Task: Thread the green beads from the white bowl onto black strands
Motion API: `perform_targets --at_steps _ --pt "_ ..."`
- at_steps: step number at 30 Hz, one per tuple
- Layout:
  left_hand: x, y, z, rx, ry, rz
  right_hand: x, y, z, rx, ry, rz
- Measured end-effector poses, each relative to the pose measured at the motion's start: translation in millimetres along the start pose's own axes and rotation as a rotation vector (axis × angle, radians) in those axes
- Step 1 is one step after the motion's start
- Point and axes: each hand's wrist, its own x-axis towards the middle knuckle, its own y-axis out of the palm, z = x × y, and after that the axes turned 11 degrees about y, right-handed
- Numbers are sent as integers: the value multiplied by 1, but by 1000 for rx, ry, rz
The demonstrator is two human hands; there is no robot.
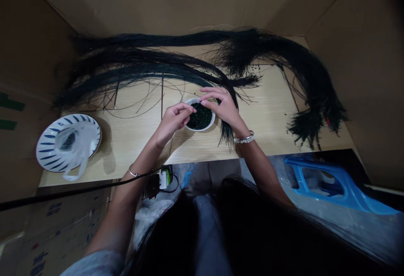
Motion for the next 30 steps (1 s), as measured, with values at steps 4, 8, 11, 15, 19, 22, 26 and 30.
perform_targets --at_steps 4,8,11,15,19,22,26,30 --pt "0 0 1 12 1 0 -1 0 1 -100 -10 -15" --pt "0 0 0 18 -9 -3 -2 1 1 -168 -33 -16" --pt "0 0 0 12 -19 -5 -3 1 1 -205 -45 -14" --pt "1 0 1 2 -28 -4 -4 0 2 -227 -65 -17" --pt "1 -1 2 -4 -36 1 -4 -1 2 -226 -66 -14" --pt "1 -1 1 0 -32 4 -3 -2 2 -214 -62 -9" --pt "0 -1 0 3 -31 8 -2 -2 2 -153 -54 12" --pt "0 -1 -1 3 -37 16 0 -2 -2 -34 -53 57"
